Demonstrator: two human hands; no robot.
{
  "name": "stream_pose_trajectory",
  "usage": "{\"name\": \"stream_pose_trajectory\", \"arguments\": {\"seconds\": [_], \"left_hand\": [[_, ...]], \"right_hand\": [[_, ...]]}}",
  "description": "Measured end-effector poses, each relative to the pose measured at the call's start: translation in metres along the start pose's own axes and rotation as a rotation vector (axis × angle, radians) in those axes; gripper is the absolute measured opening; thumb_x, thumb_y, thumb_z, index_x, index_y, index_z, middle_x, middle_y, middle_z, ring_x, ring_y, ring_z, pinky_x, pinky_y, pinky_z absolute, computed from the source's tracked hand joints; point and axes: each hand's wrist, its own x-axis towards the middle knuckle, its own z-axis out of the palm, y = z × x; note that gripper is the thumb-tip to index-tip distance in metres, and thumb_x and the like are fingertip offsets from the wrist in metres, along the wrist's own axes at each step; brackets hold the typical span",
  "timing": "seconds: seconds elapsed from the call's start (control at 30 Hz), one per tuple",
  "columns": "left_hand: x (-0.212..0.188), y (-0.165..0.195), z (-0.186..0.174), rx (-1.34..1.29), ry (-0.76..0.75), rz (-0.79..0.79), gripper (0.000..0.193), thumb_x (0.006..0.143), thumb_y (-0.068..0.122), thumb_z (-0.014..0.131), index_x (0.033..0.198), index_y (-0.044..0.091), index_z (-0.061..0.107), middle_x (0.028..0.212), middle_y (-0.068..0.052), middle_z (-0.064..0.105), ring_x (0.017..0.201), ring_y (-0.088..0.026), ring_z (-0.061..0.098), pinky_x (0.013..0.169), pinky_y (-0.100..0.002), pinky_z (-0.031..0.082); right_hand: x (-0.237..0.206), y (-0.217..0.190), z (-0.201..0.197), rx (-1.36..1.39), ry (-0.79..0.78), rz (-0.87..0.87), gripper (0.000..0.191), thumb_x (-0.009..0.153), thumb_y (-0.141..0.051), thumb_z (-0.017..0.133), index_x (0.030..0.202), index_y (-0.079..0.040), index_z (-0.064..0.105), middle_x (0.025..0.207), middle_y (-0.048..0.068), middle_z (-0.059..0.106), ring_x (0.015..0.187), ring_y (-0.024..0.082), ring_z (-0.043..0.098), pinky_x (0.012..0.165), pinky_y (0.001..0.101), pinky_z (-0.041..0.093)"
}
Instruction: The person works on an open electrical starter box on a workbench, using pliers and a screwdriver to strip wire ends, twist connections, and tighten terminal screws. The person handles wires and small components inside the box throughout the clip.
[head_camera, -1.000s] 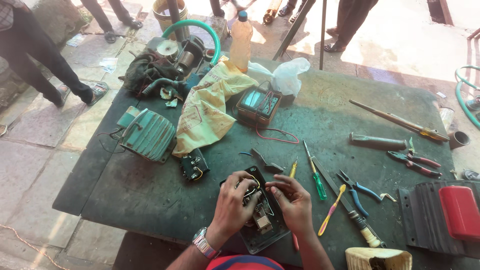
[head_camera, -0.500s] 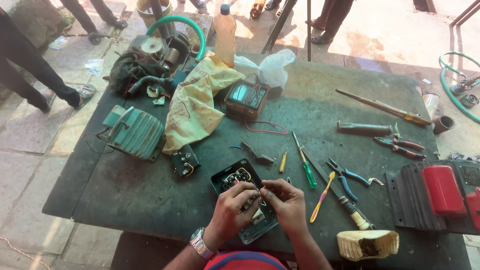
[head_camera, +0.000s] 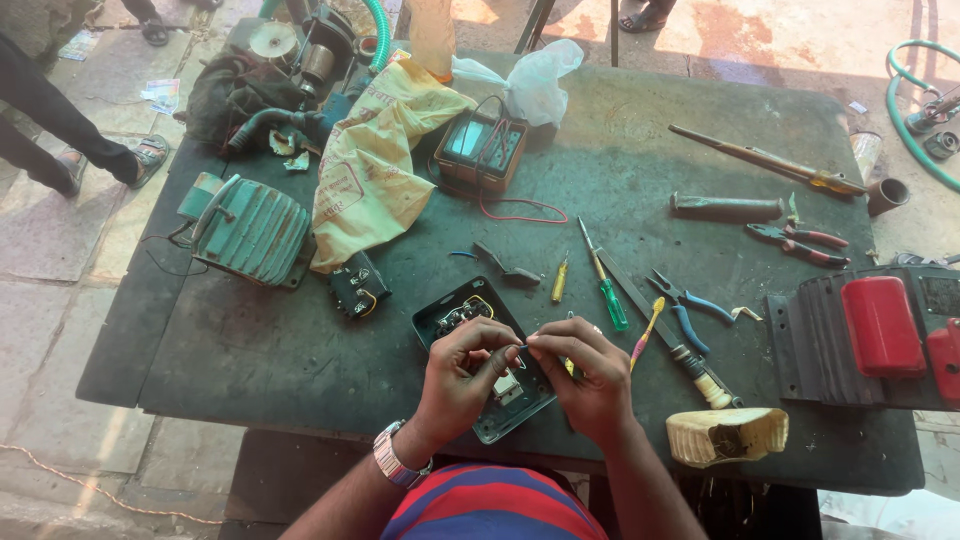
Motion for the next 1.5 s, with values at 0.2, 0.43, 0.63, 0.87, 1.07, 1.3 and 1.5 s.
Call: {"name": "stream_pose_trajectory", "arguments": {"seconds": [0.2,0.43,0.63,0.87,1.07,1.3,1.5], "left_hand": [[0.0,0.002,-0.006,-0.066,-0.09,-0.018,0.013,0.098,-0.003,0.064,0.11,-0.001,0.068,0.109,-0.006,0.067,0.091,-0.009,0.069,0.072,-0.023,0.059],[-0.001,-0.006,-0.01,0.008,-0.073,0.005,0.011,0.097,-0.003,0.068,0.108,-0.001,0.068,0.108,-0.006,0.067,0.086,-0.007,0.066,0.067,-0.022,0.059],[0.002,-0.012,-0.012,-0.08,-0.065,-0.102,0.009,0.1,0.001,0.067,0.108,-0.002,0.069,0.103,-0.006,0.068,0.089,-0.008,0.068,0.072,-0.024,0.059],[0.003,-0.001,-0.009,-0.041,0.008,-0.068,0.018,0.091,0.002,0.071,0.109,0.001,0.065,0.101,-0.003,0.067,0.088,-0.006,0.068,0.067,-0.024,0.058],[0.002,0.0,-0.01,0.265,0.015,0.136,0.012,0.088,-0.001,0.076,0.1,0.0,0.072,0.094,-0.005,0.072,0.077,-0.006,0.067,0.059,-0.021,0.055],[0.005,-0.01,-0.021,0.05,-0.078,-0.227,0.009,0.092,0.004,0.07,0.101,0.001,0.072,0.088,0.0,0.072,0.077,-0.005,0.069,0.059,-0.02,0.055],[0.005,-0.022,-0.026,-0.04,-0.158,-0.308,0.01,0.095,0.007,0.07,0.101,0.001,0.073,0.086,-0.001,0.072,0.072,-0.004,0.063,0.059,-0.021,0.052]], "right_hand": [[-0.008,0.013,0.003,0.259,-0.028,0.179,0.014,0.089,0.005,0.073,0.102,0.002,0.071,0.1,0.009,0.073,0.092,0.015,0.071,0.081,0.0263,0.056],[-0.014,0.025,0.009,0.429,-0.106,0.327,0.015,0.093,0.004,0.071,0.108,0.004,0.07,0.101,0.009,0.071,0.096,0.013,0.07,0.085,0.0267,0.057],[-0.015,0.041,0.009,0.73,-0.227,0.576,0.026,0.093,-0.001,0.07,0.118,0.003,0.068,0.1,0.006,0.071,0.094,0.01,0.067,0.083,0.0272,0.056],[-0.022,0.053,0.019,0.85,-0.085,0.56,0.017,0.093,0.003,0.069,0.109,0.004,0.067,0.096,0.006,0.069,0.086,0.012,0.067,0.078,0.0268,0.055],[-0.013,0.037,0.024,0.683,-0.098,0.47,0.014,0.095,0.002,0.067,0.107,0.006,0.07,0.1,0.006,0.066,0.093,0.012,0.068,0.085,0.0263,0.055],[0.003,0.013,0.009,0.062,-0.154,0.095,0.021,0.081,-0.001,0.079,0.101,0.0,0.074,0.101,0.012,0.066,0.094,0.023,0.069,0.082,0.0299,0.054],[-0.02,0.037,0.014,0.385,-0.158,0.29,0.012,0.089,-0.003,0.077,0.098,0.001,0.071,0.095,0.007,0.073,0.089,0.017,0.072,0.08,0.0295,0.056]]}}
